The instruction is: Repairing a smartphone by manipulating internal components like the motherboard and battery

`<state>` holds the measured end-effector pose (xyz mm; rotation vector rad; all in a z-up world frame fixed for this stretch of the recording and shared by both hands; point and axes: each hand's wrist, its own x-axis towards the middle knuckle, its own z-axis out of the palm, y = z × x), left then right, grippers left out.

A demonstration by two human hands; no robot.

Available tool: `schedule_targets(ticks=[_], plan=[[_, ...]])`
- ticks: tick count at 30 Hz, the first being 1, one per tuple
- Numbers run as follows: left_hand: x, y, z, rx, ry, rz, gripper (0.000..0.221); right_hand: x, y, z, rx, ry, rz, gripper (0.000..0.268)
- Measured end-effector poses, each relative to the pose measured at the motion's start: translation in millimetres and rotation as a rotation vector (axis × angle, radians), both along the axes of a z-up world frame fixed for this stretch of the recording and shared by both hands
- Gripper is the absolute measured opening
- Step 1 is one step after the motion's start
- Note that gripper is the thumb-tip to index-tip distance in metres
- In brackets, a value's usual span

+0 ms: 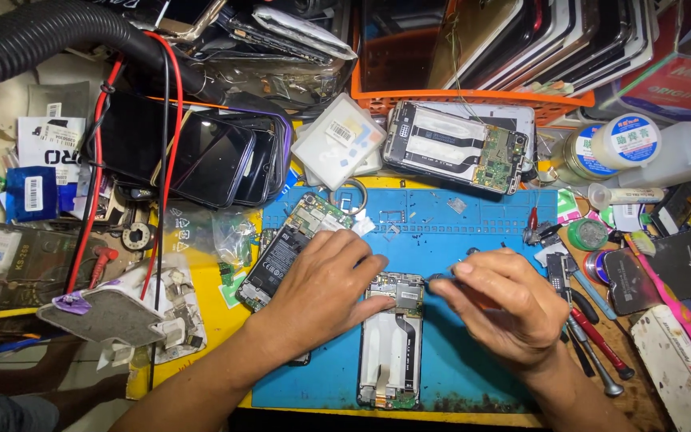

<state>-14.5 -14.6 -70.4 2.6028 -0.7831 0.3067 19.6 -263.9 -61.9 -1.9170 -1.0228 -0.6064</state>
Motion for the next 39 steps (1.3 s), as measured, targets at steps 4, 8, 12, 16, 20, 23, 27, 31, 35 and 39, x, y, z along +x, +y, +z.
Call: schedule_targets(ticks=[4,8,12,16,20,23,27,31,35,39], plan=[[0,1,0,0.015,-0.007,-0.004,0.049,2,4,19,0.023,0.071,0.074,0.033],[0,1,0,0.004,-0.019,-0.005,0.048,8,2,13,-0.003,0.249,0.274,0.022],[0,1,0,0.021,-0.012,-0.014,0.046,3,4,6,0.004,0.120,0.008,0.035],[2,3,1,-0.078,0.012,-0.048,0.044,13,14,17,0.177,0.166,0.117,0.023],[3,1,13,-0.052,0.065,-0.051,0.037,13,9,10,0.162,0.149,0.099,0.025],[4,-4,17,0.000,0.078,-0.029,0.035,12,10,14,0.147,0.146,0.082,0.028],[10,-12,12,0.081,0.087,0.003,0.031,11,16,9,0.220,0.192,0.142,0.025],[17,-14,0,0.034,0.106,-0.028,0.029,15,9,12,0.134,0.099,0.145,0.037],[14,-10,-5,0.071,0.165,-0.060,0.037,8,9,9,0.014,0.146,0.129,0.032],[16,-7,-5,0.030,0.188,-0.094,0.035,13,6,7,-0.032,0.080,0.139,0.043]])
